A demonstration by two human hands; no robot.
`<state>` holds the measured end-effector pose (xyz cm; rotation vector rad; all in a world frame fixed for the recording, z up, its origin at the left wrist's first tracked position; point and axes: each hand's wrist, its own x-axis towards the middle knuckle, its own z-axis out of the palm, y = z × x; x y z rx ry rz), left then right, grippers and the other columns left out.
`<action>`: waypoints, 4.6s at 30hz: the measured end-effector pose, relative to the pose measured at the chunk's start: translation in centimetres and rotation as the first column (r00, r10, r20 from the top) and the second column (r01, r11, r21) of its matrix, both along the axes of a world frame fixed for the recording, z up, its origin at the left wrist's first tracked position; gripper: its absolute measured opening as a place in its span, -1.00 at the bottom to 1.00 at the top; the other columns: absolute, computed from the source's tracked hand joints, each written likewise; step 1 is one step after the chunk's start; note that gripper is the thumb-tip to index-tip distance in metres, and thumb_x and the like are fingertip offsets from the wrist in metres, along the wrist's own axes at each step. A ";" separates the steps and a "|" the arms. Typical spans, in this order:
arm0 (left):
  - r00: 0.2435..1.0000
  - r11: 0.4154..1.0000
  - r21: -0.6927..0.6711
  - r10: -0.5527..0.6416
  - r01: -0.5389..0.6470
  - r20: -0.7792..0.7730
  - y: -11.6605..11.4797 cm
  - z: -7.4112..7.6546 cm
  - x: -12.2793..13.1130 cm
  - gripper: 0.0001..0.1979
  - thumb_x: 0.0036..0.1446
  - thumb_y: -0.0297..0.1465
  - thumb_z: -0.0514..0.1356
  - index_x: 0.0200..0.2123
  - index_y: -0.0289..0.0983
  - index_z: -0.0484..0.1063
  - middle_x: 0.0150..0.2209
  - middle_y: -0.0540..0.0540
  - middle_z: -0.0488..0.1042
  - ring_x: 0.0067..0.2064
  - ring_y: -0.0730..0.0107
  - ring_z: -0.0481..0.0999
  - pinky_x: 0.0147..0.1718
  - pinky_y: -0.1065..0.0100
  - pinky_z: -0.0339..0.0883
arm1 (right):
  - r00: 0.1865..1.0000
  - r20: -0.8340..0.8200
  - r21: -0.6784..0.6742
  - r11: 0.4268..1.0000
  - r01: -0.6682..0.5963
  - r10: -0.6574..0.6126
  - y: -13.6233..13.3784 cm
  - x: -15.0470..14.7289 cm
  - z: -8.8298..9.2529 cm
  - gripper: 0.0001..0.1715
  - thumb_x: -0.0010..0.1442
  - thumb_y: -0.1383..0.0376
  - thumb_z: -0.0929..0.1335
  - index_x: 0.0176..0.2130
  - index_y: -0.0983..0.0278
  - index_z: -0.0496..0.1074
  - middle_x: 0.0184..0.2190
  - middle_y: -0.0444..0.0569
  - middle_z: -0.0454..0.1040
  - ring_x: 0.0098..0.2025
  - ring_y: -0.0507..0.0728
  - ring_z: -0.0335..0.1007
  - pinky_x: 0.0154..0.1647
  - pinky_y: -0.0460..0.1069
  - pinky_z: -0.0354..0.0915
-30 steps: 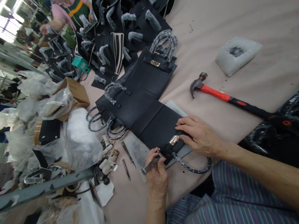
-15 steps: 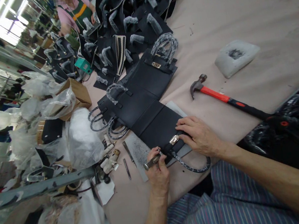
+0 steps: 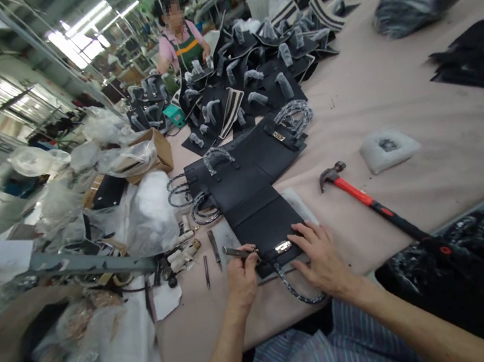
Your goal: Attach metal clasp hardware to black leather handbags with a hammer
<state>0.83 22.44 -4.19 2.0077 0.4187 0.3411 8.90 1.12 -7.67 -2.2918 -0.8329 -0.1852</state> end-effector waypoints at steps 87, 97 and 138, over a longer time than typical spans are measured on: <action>0.956 0.999 0.026 -0.034 0.028 0.290 2.4 -3.4 -2.2 -0.90 0.31 -0.41 0.22 -0.11 -0.23 0.45 0.01 -0.21 0.58 -0.02 0.19 0.65 0.02 0.09 0.53 | 0.943 0.103 0.131 0.944 0.304 -0.318 0.9 -3.2 -2.1 -0.70 0.24 0.23 0.35 -0.02 0.21 0.39 0.10 0.16 0.44 0.17 0.39 0.37 0.29 0.38 0.09; 0.950 0.992 0.098 -0.101 0.075 0.294 2.7 -3.6 -2.3 -0.88 0.31 -0.43 0.21 -0.09 -0.20 0.45 0.03 -0.19 0.58 0.04 0.19 0.62 0.08 0.07 0.49 | 0.941 0.121 0.114 0.946 0.303 -0.316 0.9 -3.2 -2.0 -0.72 0.26 0.23 0.35 -0.03 0.24 0.38 0.10 0.19 0.45 0.15 0.40 0.38 0.27 0.39 0.11; 0.968 0.958 0.274 -0.142 0.082 0.207 2.5 -3.0 -0.4 -0.89 0.32 -0.37 0.16 -0.15 -0.24 0.44 -0.08 -0.18 0.64 -0.01 0.21 0.64 0.01 0.11 0.52 | 0.907 0.208 0.083 0.930 0.358 -0.368 -7.6 3.3 1.3 -0.70 0.29 0.22 0.33 -0.01 0.31 0.42 0.03 0.21 0.47 0.07 0.35 0.40 0.11 0.24 0.26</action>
